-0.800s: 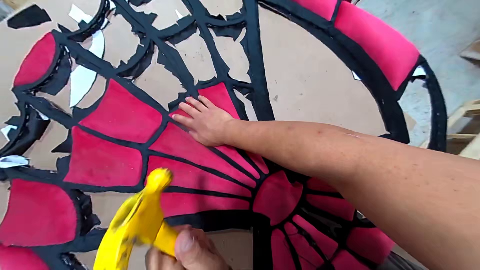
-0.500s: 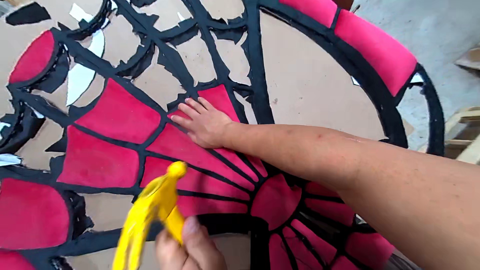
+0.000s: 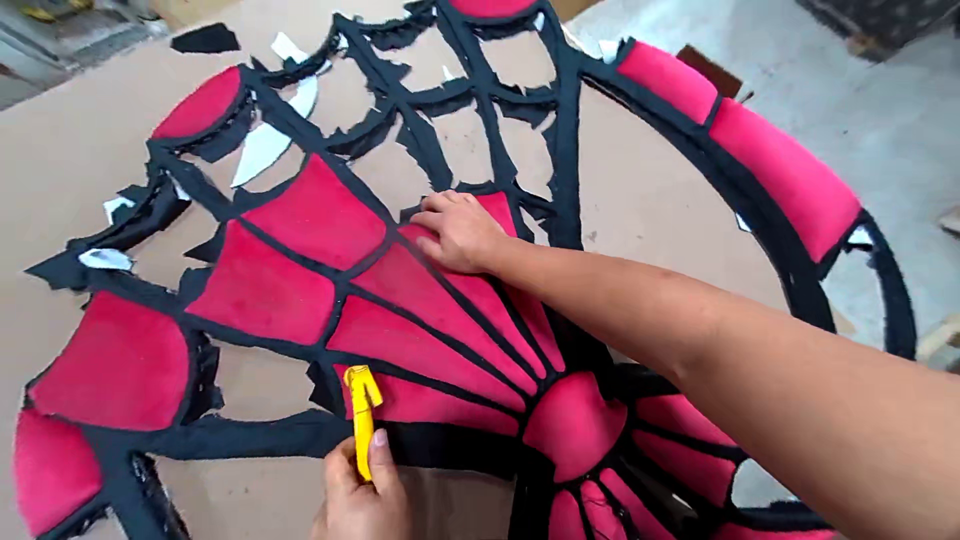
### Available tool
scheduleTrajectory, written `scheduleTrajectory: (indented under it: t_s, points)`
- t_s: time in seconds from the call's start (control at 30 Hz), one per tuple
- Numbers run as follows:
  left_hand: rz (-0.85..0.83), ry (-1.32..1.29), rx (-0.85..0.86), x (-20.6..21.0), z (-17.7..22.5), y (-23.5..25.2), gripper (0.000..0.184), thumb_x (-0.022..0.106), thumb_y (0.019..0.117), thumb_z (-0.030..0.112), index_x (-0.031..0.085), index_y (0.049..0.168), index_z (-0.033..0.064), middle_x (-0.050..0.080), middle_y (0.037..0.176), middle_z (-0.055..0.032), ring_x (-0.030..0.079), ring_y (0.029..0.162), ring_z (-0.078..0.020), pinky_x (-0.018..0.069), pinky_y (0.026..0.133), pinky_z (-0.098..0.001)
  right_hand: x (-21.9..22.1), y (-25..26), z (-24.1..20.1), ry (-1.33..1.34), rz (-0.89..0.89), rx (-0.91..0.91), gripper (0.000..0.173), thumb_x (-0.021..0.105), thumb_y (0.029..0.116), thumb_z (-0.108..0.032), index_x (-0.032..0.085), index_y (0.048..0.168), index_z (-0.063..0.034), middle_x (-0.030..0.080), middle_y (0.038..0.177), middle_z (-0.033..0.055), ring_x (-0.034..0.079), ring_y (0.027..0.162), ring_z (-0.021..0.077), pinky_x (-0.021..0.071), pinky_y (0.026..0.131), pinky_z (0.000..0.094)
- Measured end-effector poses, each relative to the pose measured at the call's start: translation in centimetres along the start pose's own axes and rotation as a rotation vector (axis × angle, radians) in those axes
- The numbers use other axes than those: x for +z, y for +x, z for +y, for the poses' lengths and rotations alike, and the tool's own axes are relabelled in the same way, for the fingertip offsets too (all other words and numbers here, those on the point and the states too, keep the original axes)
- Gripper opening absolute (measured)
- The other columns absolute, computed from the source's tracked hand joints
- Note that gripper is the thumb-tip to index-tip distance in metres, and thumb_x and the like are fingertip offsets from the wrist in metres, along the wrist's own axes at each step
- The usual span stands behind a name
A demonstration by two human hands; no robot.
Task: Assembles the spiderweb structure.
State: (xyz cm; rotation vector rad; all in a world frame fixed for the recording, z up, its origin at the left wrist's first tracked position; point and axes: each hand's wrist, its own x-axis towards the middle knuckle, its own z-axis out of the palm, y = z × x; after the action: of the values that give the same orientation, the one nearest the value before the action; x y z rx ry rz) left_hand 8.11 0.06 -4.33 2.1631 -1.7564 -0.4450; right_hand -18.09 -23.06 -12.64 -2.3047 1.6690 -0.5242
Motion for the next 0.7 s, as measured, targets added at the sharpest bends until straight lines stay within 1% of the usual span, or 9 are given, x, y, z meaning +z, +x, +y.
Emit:
scheduleTrajectory:
  t_s: [0.1, 0.23, 0.33, 0.4, 0.43, 0.5, 0.6, 0.63, 0.7]
  points:
    - [-0.082, -0.062, -0.017, 0.7, -2.2, 1.5, 0.043, 0.054, 0.1040, 0.022, 0.056, 0.137, -0.0049, 0.069, 0.110, -0.0257, 0.070, 0.095, -0.0384, 0.0556, 0.082, -0.0593, 0.8, 0.1, 0.5, -0.047, 0.098, -0.010, 0.044, 0.039, 0.1058, -0.042, 0.070, 0.131, -0.0238, 0.064, 0.135, 0.0015, 0.055, 0.131, 0.0200, 0.0413, 0.113, 0.0442]
    - [-0.148, -0.152, -0.008, 2.9, -2.3, 2.6, 0.056, 0.054, 0.1007, 0.016, 0.043, 0.154, 0.0013, 0.057, 0.144, -0.0243, 0.059, 0.129, -0.0379, 0.0481, 0.106, -0.0569, 1.2, 0.1, 0.3, -0.134, 0.066, -0.034, 0.047, 0.034, 0.1078, -0.040, 0.064, 0.140, -0.0235, 0.061, 0.142, 0.0009, 0.052, 0.136, 0.0191, 0.0380, 0.116, 0.0441]
    - [-0.033, -0.103, 0.065, 4.2, -2.3, 2.3, 0.058, 0.055, 0.0977, 0.017, 0.045, 0.152, -0.0017, 0.059, 0.139, -0.0278, 0.063, 0.122, -0.0432, 0.0514, 0.099, -0.0588, 0.5, -2.3, -1.2, -0.131, -0.009, 0.005, 0.058, 0.030, 0.1096, -0.045, 0.048, 0.154, -0.0137, 0.047, 0.159, 0.0063, 0.040, 0.149, 0.0223, 0.0298, 0.124, 0.0474]
    - [0.009, -0.115, 0.107, 4.7, -3.2, 2.1, 0.059, 0.052, 0.0973, 0.021, 0.046, 0.151, -0.0028, 0.062, 0.135, -0.0273, 0.065, 0.118, -0.0428, 0.0533, 0.096, -0.0580, -0.4, -5.5, -3.1, -0.035, -0.095, 0.056, 0.062, 0.036, 0.1084, -0.045, 0.037, 0.160, -0.0114, 0.029, 0.168, 0.0106, 0.024, 0.157, 0.0245, 0.0208, 0.128, 0.0495]
    - [0.021, -0.135, 0.119, 4.9, -3.5, 2.1, 0.059, 0.052, 0.0969, 0.022, 0.047, 0.150, -0.0031, 0.063, 0.133, -0.0267, 0.067, 0.115, -0.0417, 0.0543, 0.094, -0.0575, -1.4, -7.1, -4.2, 0.075, -0.121, 0.103, 0.060, 0.041, 0.1079, -0.042, 0.038, 0.160, -0.0125, 0.027, 0.170, 0.0095, 0.023, 0.157, 0.0230, 0.0196, 0.128, 0.0489]
    - [0.007, -0.218, 0.079, 4.4, -3.2, 2.1, 0.058, 0.055, 0.0962, 0.021, 0.050, 0.149, -0.0022, 0.066, 0.129, -0.0241, 0.070, 0.107, -0.0354, 0.0562, 0.089, -0.0542, -4.5, -8.9, -6.2, 0.276, -0.077, 0.201, 0.054, 0.046, 0.1081, -0.039, 0.047, 0.155, -0.0126, 0.046, 0.159, 0.0053, 0.043, 0.147, 0.0167, 0.0350, 0.123, 0.0449]
    - [0.002, -0.491, -0.017, 3.0, -0.2, 1.0, 0.058, 0.059, 0.0963, 0.019, 0.047, 0.149, -0.0033, 0.070, 0.102, -0.0126, 0.064, 0.070, -0.0120, 0.0573, 0.062, -0.0334, -8.5, -11.0, -10.5, 0.483, -0.079, 0.307, 0.040, 0.048, 0.1078, -0.042, 0.064, 0.135, -0.0165, 0.074, 0.116, -0.0027, 0.070, 0.105, 0.0080, 0.0596, 0.094, 0.0383]
    - [0.005, -0.625, 0.000, 3.0, 1.3, 0.2, 0.059, 0.059, 0.0973, 0.018, 0.044, 0.149, -0.0063, 0.070, 0.100, -0.0120, 0.064, 0.068, -0.0078, 0.0583, 0.060, -0.0286, -8.9, -12.2, -12.1, 0.598, -0.202, 0.362, 0.041, 0.048, 0.1074, -0.045, 0.066, 0.131, -0.0172, 0.075, 0.108, -0.0021, 0.071, 0.096, 0.0089, 0.0614, 0.087, 0.0386]
    - [-0.005, -0.771, 0.161, 3.5, 3.9, -1.0, 0.054, 0.056, 0.1007, 0.022, 0.049, 0.142, -0.0130, 0.070, 0.115, -0.0167, 0.069, 0.092, -0.0076, 0.0604, 0.081, -0.0259, -8.2, -14.4, -14.3, 0.843, -0.439, 0.453, 0.048, 0.046, 0.1068, -0.051, 0.065, 0.133, -0.0152, 0.073, 0.109, 0.0011, 0.070, 0.098, 0.0113, 0.0587, 0.091, 0.0393]
